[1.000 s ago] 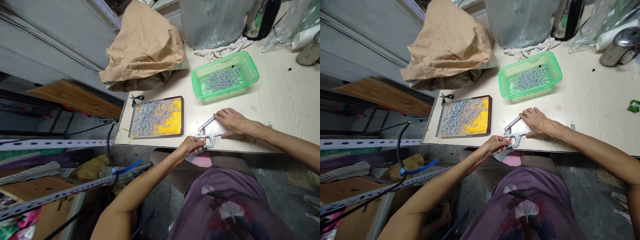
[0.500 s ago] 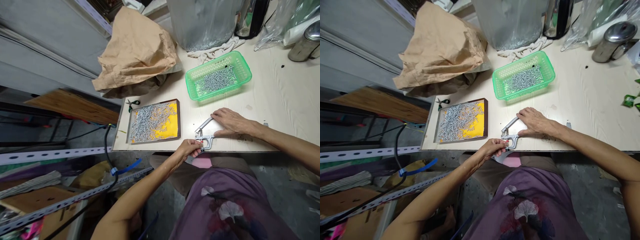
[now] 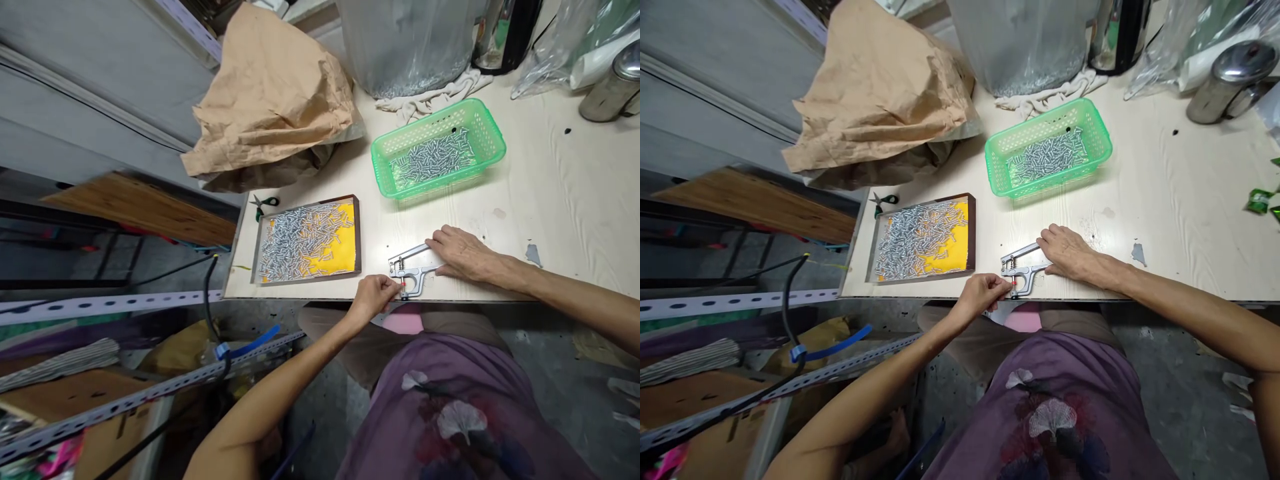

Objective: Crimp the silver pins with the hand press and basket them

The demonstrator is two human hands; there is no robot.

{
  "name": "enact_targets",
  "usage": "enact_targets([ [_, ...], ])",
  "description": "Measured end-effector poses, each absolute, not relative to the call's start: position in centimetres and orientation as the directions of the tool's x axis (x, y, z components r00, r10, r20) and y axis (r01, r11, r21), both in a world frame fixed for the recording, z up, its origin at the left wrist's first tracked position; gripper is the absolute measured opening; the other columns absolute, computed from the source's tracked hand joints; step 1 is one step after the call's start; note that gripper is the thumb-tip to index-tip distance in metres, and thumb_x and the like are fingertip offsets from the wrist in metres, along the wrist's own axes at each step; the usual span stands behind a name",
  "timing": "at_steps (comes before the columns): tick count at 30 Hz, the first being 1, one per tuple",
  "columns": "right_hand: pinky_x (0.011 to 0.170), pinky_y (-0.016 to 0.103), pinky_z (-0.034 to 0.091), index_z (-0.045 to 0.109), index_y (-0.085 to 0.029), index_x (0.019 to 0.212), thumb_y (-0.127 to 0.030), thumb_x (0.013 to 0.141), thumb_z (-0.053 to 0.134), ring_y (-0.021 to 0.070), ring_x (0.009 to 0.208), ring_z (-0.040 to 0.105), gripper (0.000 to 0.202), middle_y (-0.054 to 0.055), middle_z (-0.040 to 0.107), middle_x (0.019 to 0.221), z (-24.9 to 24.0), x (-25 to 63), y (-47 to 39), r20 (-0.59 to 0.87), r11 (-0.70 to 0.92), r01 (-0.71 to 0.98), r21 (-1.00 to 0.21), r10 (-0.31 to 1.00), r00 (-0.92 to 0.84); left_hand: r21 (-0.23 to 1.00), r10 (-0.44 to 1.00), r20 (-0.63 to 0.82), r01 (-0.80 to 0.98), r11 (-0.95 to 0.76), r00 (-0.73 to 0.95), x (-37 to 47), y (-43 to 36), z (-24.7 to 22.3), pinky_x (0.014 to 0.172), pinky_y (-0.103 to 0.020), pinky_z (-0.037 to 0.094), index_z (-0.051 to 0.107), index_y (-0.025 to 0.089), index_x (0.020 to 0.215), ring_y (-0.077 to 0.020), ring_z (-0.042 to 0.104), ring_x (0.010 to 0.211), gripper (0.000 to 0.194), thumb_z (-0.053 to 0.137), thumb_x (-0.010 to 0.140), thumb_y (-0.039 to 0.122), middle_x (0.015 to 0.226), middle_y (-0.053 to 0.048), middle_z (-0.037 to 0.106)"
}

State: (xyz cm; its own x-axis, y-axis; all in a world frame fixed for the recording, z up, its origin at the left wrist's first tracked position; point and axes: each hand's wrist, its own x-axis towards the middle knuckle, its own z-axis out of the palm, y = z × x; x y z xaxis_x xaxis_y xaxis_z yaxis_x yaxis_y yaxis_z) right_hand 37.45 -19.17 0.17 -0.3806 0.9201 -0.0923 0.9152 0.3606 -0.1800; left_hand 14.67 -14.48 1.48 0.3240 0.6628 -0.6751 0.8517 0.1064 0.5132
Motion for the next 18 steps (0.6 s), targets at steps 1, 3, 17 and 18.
enact_targets([
  [1,0.077,0.036,0.041,0.06,-0.011,0.106,-0.035,0.082,0.071,0.0279,0.094,0.051,0.036,0.015,0.062,0.102,0.1,37.3,-19.3,-0.097,0.347,0.92,-0.18,0.925,-0.368,0.524,0.739,-0.55,0.85,-0.059,0.39,14.6,-14.6,1.4,0.058,-0.024,0.046,0.064,0.014,0.073,-0.0125,0.059,0.057,0.02,0.063,0.088,0.027,0.064,-0.001,0.063],
  [3,0.075,0.036,0.041,0.06,-0.012,0.104,-0.032,0.083,0.071,0.0278,0.093,0.051,0.031,0.014,0.062,0.1,0.0,37.1,-19.6,-0.09,0.327,0.929,-0.175,0.934,-0.346,0.497,0.781,-0.274,0.778,-0.384,0.561,15.1,-14.8,1.1,0.074,-0.03,0.05,0.067,0.016,0.088,-0.0191,0.063,0.082,0.013,0.065,0.087,0.029,0.085,-0.006,0.068],
  [17,0.078,0.036,0.041,0.06,-0.006,0.112,-0.028,0.079,0.074,0.0296,0.099,0.053,0.042,0.016,0.063,0.106,0.6,36.9,-20.7,-0.18,0.214,0.967,-0.141,0.955,-0.237,0.173,0.44,-0.207,0.475,-0.863,0.874,20.3,-13.3,-0.2,0.087,-0.04,0.046,0.045,0.012,0.132,-0.0285,0.051,0.107,0.058,0.067,0.085,0.039,0.117,-0.014,0.056],
  [18,0.077,0.036,0.041,0.061,-0.008,0.11,-0.027,0.081,0.072,0.0286,0.097,0.053,0.037,0.015,0.063,0.104,0.6,36.9,-20.7,-0.17,0.217,0.966,-0.141,0.956,-0.239,0.177,0.44,-0.21,0.477,-0.861,0.873,20.4,-13.3,-0.2,0.086,-0.039,0.046,0.048,0.013,0.128,-0.0277,0.051,0.106,0.053,0.066,0.086,0.04,0.114,-0.012,0.057],
])
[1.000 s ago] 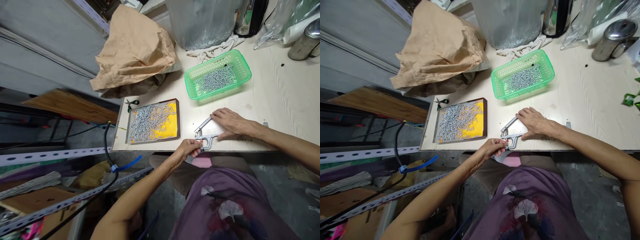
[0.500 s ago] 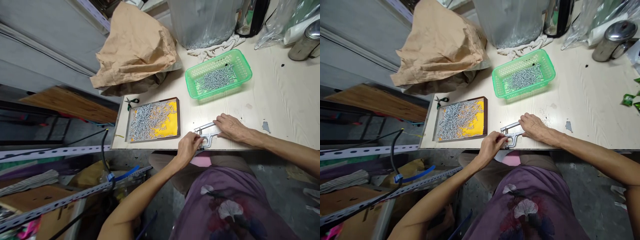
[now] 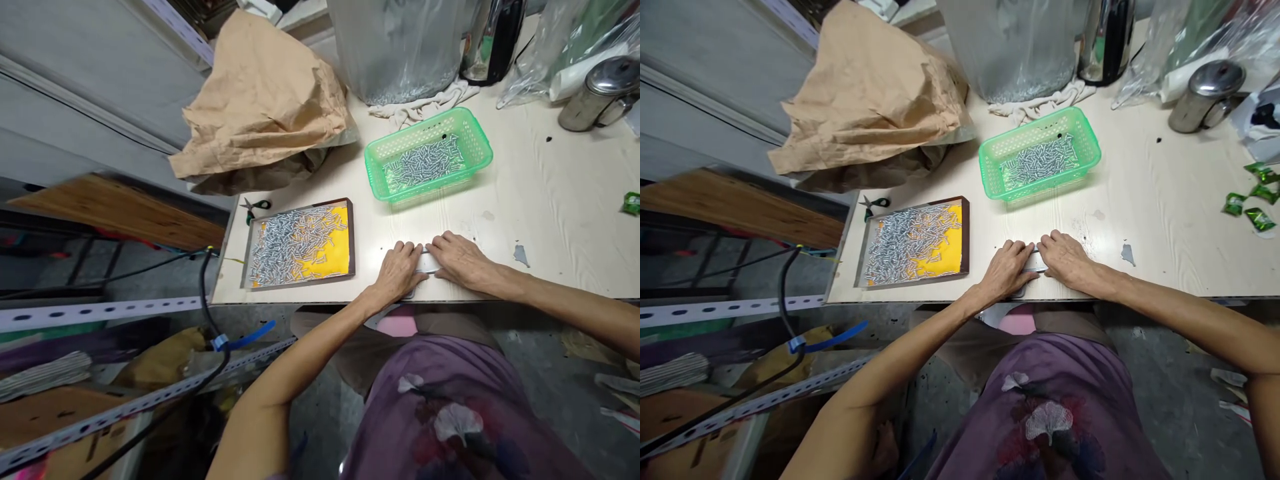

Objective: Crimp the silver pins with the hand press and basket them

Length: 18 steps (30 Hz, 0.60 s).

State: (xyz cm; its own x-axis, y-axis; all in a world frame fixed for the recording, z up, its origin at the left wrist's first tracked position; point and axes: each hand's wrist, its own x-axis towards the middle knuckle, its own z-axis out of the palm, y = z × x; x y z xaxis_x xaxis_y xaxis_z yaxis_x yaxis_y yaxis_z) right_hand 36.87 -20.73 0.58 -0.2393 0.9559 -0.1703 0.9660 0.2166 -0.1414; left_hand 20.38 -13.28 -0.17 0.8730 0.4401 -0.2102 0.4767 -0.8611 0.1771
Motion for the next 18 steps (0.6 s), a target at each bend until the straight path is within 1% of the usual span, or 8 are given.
enact_targets([
  [3,0.073,0.034,0.039,0.063,-0.012,0.103,-0.023,0.086,0.066,0.0258,0.093,0.053,0.02,0.012,0.064,0.097,0.2,36.8,-20.7,-0.115,0.233,0.96,-0.157,0.961,-0.252,0.205,0.482,-0.204,0.518,-0.83,0.852,20.5,-13.3,-0.2,0.08,-0.036,0.046,0.054,0.017,0.12,-0.0256,0.052,0.102,0.04,0.064,0.089,0.04,0.106,-0.009,0.058],
  [5,0.071,0.033,0.037,0.064,-0.015,0.096,-0.02,0.093,0.056,0.024,0.089,0.052,0.011,0.01,0.064,0.092,-0.1,36.9,-20.6,-0.093,0.244,0.955,-0.172,0.961,-0.262,0.227,0.519,-0.203,0.556,-0.8,0.83,20.6,-13.3,-0.3,0.078,-0.035,0.046,0.059,0.018,0.114,-0.0247,0.052,0.099,0.031,0.063,0.09,0.038,0.102,-0.007,0.058],
  [7,0.069,0.032,0.036,0.064,-0.017,0.091,-0.018,0.097,0.046,0.0224,0.087,0.052,0.018,0.009,0.063,0.088,-0.3,37.0,-20.6,-0.084,0.25,0.948,-0.198,0.959,-0.271,0.251,0.537,-0.21,0.576,-0.778,0.817,20.7,-13.1,-0.3,0.077,-0.034,0.046,0.062,0.019,0.105,-0.0241,0.052,0.098,0.022,0.062,0.091,0.036,0.098,-0.007,0.058],
  [9,0.067,0.03,0.036,0.063,-0.018,0.09,-0.016,0.097,0.045,0.0214,0.086,0.052,0.02,0.008,0.063,0.087,-0.4,37.1,-20.5,-0.084,0.249,0.941,-0.23,0.958,-0.274,0.27,0.542,-0.218,0.584,-0.766,0.812,20.8,-12.9,-0.3,0.077,-0.035,0.046,0.064,0.019,0.1,-0.0241,0.052,0.097,0.018,0.062,0.091,0.035,0.096,-0.006,0.058],
  [11,0.068,0.03,0.037,0.064,-0.018,0.092,-0.016,0.095,0.049,0.0217,0.089,0.052,0.015,0.008,0.063,0.09,-0.2,37.3,-20.2,-0.095,0.232,0.942,-0.244,0.961,-0.261,0.278,0.548,-0.211,0.587,-0.76,0.81,20.9,-12.5,-0.3,0.079,-0.035,0.047,0.064,0.02,0.102,-0.0244,0.052,0.098,0.019,0.063,0.09,0.035,0.097,-0.006,0.058],
  [13,0.073,0.031,0.04,0.064,-0.016,0.1,-0.019,0.091,0.058,0.0236,0.094,0.052,0.012,0.01,0.063,0.097,0.1,37.8,-19.8,-0.11,0.224,0.942,-0.25,0.96,-0.257,0.274,0.57,-0.178,0.597,-0.754,0.802,20.8,-12.5,-0.6,0.082,-0.037,0.049,0.062,0.02,0.111,-0.025,0.053,0.1,0.028,0.065,0.088,0.036,0.101,-0.007,0.059],
  [16,0.078,0.034,0.043,0.061,-0.013,0.115,-0.031,0.084,0.069,0.0272,0.102,0.051,0.037,0.014,0.061,0.111,0.7,38.7,-18.8,-0.135,0.277,0.919,-0.279,0.936,-0.323,0.277,0.619,-0.067,0.611,-0.742,0.782,20.2,-13.5,-1.6,0.092,-0.043,0.049,0.053,0.017,0.128,-0.0279,0.054,0.11,0.047,0.066,0.088,0.036,0.117,-0.012,0.059],
  [18,0.079,0.034,0.043,0.061,-0.013,0.118,-0.036,0.087,0.065,0.0269,0.101,0.052,0.039,0.015,0.061,0.113,0.9,39.2,-18.0,-0.163,0.325,0.901,-0.288,0.91,-0.381,0.286,0.622,0.027,0.591,-0.755,0.782,19.7,-15.1,-2.6,0.102,-0.047,0.045,0.048,0.014,0.134,-0.0303,0.051,0.123,0.047,0.06,0.092,0.03,0.133,-0.018,0.054],
])
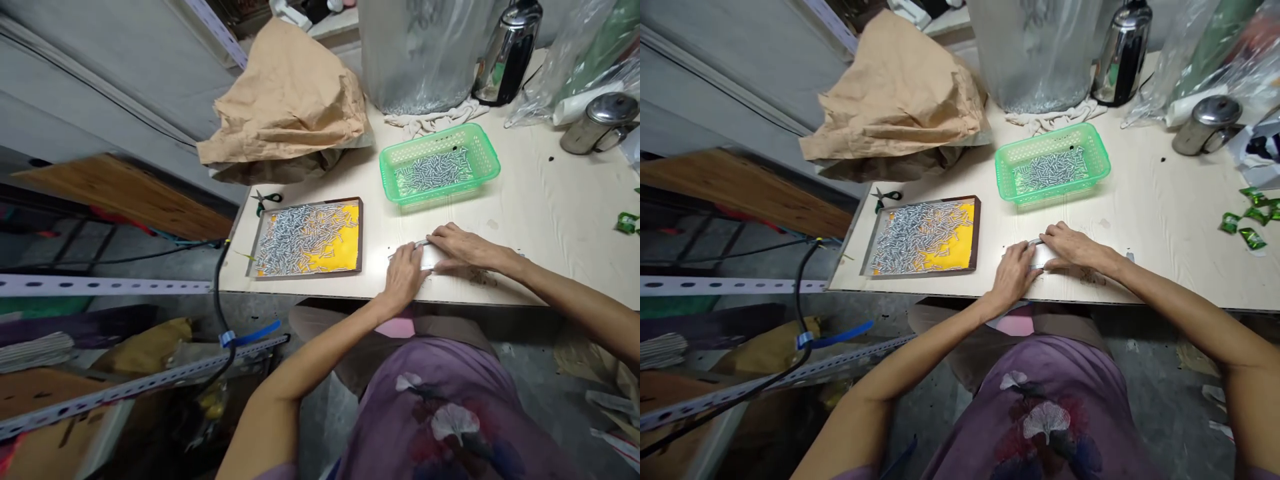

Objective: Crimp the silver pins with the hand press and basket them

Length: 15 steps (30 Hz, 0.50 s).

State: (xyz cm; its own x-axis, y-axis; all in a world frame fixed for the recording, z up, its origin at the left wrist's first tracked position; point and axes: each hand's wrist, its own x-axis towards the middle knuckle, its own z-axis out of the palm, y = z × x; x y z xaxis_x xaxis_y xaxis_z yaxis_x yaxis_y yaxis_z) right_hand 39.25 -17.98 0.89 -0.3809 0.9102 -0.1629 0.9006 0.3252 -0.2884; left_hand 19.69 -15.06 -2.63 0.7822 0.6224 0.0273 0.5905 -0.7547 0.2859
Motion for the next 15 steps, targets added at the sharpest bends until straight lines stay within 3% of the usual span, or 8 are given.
enact_targets([
  [3,0.078,0.034,0.04,0.065,-0.013,0.109,-0.027,0.094,0.053,0.0247,0.094,0.054,0.024,0.014,0.065,0.103,0.8,39.4,-16.7,-0.175,0.324,0.925,-0.201,0.917,-0.359,0.305,0.557,0.118,0.503,-0.808,0.822,19.0,-17.9,-4.2,0.111,-0.051,0.037,0.046,0.013,0.137,-0.0312,0.041,0.139,0.043,0.05,0.096,0.026,0.145,-0.021,0.047],
  [7,0.077,0.035,0.035,0.069,-0.016,0.093,-0.021,0.093,0.051,0.0246,0.092,0.054,0.019,0.012,0.067,0.095,0.5,38.9,-14.7,-0.135,0.296,0.953,-0.063,0.944,-0.302,0.365,0.5,0.139,0.425,-0.828,0.855,18.9,-20.0,-5.3,0.115,-0.054,0.032,0.045,0.014,0.14,-0.0292,0.04,0.141,0.046,0.046,0.098,0.034,0.143,-0.02,0.052],
  [10,0.076,0.035,0.033,0.07,-0.016,0.093,-0.019,0.093,0.051,0.0245,0.091,0.054,0.02,0.013,0.067,0.096,1.0,37.5,-13.8,-0.122,0.273,0.962,-0.02,0.954,-0.274,0.402,0.501,0.143,0.413,-0.818,0.853,19.1,-19.8,-5.2,0.117,-0.056,0.03,0.045,0.012,0.14,-0.03,0.039,0.142,0.051,0.047,0.097,0.04,0.143,-0.022,0.051],
  [12,0.075,0.035,0.033,0.071,-0.018,0.096,-0.018,0.093,0.052,0.0236,0.092,0.054,0.02,0.012,0.067,0.101,1.5,35.7,-13.9,-0.114,0.343,0.938,-0.039,0.931,-0.345,0.441,0.486,0.137,0.386,-0.81,0.863,19.0,-19.6,-4.6,0.115,-0.056,0.032,0.047,0.011,0.138,-0.0312,0.041,0.141,0.053,0.048,0.096,0.043,0.142,-0.023,0.052],
  [15,0.075,0.034,0.034,0.072,-0.023,0.093,-0.022,0.091,0.059,0.0239,0.102,0.052,0.014,0.008,0.065,0.109,2.1,32.4,-14.9,-0.103,0.607,0.783,-0.134,0.778,-0.62,0.558,0.365,0.084,0.26,-0.788,0.927,18.0,-20.2,-3.1,0.109,-0.047,0.044,0.061,0.014,0.124,-0.0284,0.054,0.128,0.04,0.048,0.097,0.042,0.127,-0.019,0.064],
])
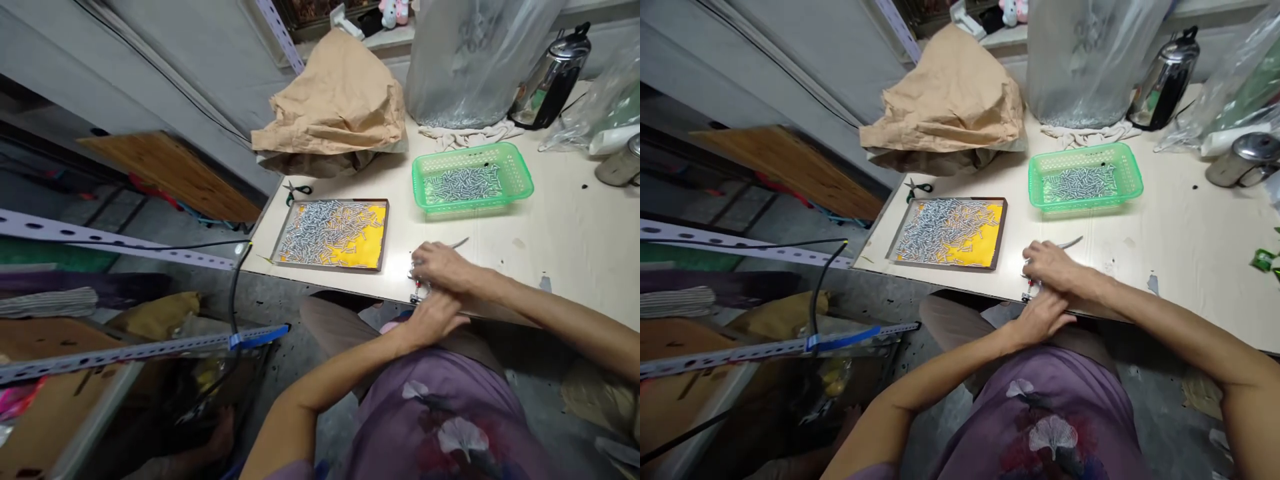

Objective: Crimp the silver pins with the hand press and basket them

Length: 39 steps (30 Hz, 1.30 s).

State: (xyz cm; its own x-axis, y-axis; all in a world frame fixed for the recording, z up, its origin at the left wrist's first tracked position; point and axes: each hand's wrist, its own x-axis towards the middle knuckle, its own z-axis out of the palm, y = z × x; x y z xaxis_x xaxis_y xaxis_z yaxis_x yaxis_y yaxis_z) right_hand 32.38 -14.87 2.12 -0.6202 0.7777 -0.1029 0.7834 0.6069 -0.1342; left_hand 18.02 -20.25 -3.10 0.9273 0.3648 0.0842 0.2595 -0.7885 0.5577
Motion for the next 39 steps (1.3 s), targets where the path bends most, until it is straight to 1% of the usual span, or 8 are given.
enact_targets([
  [4,0.079,0.035,0.039,0.07,-0.019,0.078,-0.018,0.087,0.062,0.026,0.11,0.051,0.011,0.009,0.066,0.102,1.1,29.7,-15.7,-0.074,0.778,0.611,-0.149,0.607,-0.791,0.669,0.274,0.026,0.186,-0.72,0.961,14.1,-20.6,-1.0,0.098,-0.035,0.051,0.072,0.024,0.101,-0.021,0.066,0.103,0.025,0.052,0.096,0.037,0.1,-0.009,0.073],
  [8,0.078,0.035,0.045,0.066,-0.018,0.087,-0.019,0.092,0.054,0.0226,0.097,0.056,0.013,0.009,0.067,0.097,-1.4,29.4,-15.4,0.105,0.762,0.576,-0.295,0.625,-0.773,0.539,0.726,0.189,0.548,-0.64,0.662,9.3,-15.9,0.3,0.084,-0.035,0.052,0.072,0.021,0.091,-0.0203,0.063,0.087,0.027,0.048,0.097,0.033,0.09,-0.01,0.071],
  [14,0.072,0.034,0.051,0.06,-0.021,0.102,-0.034,0.101,0.037,0.0207,0.082,0.06,0.026,0.007,0.065,0.091,2.2,31.9,-13.9,0.446,0.466,0.637,-0.614,0.871,-0.207,0.301,0.966,0.133,0.919,-0.254,0.223,8.1,-5.8,0.7,0.081,-0.032,0.046,0.07,0.017,0.085,-0.0216,0.059,0.092,0.021,0.053,0.094,0.024,0.091,-0.009,0.069],
  [19,0.084,0.043,0.049,0.064,-0.019,0.115,-0.033,0.098,0.044,0.0286,0.098,0.058,0.029,0.013,0.064,0.104,8.3,37.3,-10.7,0.505,0.137,0.93,-0.341,0.861,0.059,0.162,0.982,-0.009,0.969,-0.187,0.191,10.1,-3.3,0.2,0.08,-0.033,0.045,0.073,0.015,0.086,-0.0264,0.059,0.102,0.023,0.057,0.092,0.029,0.099,-0.013,0.07],
  [28,0.065,0.027,0.046,0.067,-0.018,0.091,-0.022,0.096,0.05,0.0153,0.074,0.059,0.017,0.005,0.061,0.089,2.3,35.3,-19.6,-0.056,0.189,0.892,-0.411,0.971,-0.232,-0.012,0.922,-0.093,0.926,-0.378,0.376,9.8,-2.1,-0.2,0.08,-0.036,0.049,0.073,0.012,0.091,-0.0289,0.061,0.102,0.03,0.043,0.089,0.01,0.1,-0.016,0.069],
  [33,0.066,0.028,0.042,0.064,-0.017,0.097,-0.011,0.09,0.054,0.018,0.08,0.057,0.013,0.006,0.06,0.089,0.3,33.8,-22.9,-0.169,0.161,0.939,-0.304,0.961,-0.22,0.303,0.9,-0.023,0.861,-0.41,0.436,10.1,-4.3,1.5,0.078,-0.033,0.05,0.072,0.015,0.081,-0.0247,0.065,0.091,0.022,0.05,0.085,0.018,0.091,-0.012,0.072],
  [36,0.067,0.028,0.039,0.063,-0.017,0.093,-0.005,0.091,0.047,0.0178,0.08,0.054,0.02,0.006,0.059,0.088,-0.1,33.9,-23.1,-0.144,0.172,0.946,-0.275,0.965,-0.217,0.658,0.906,-0.218,0.74,-0.137,0.362,11.3,-8.0,2.0,0.059,-0.025,0.048,0.072,0.016,0.084,-0.0168,0.063,0.066,0.019,0.06,0.079,0.03,0.076,-0.004,0.071],
  [39,0.065,0.028,0.037,0.062,-0.017,0.092,-0.007,0.092,0.046,0.0182,0.079,0.053,0.019,0.006,0.059,0.087,-0.8,34.0,-23.0,-0.097,0.207,0.945,-0.254,0.966,-0.238,0.782,0.812,-0.459,0.597,0.179,0.359,12.6,-11.7,1.5,0.045,-0.02,0.038,0.072,0.014,0.082,-0.0107,0.052,0.049,0.025,0.067,0.072,0.037,0.06,0.001,0.064],
])
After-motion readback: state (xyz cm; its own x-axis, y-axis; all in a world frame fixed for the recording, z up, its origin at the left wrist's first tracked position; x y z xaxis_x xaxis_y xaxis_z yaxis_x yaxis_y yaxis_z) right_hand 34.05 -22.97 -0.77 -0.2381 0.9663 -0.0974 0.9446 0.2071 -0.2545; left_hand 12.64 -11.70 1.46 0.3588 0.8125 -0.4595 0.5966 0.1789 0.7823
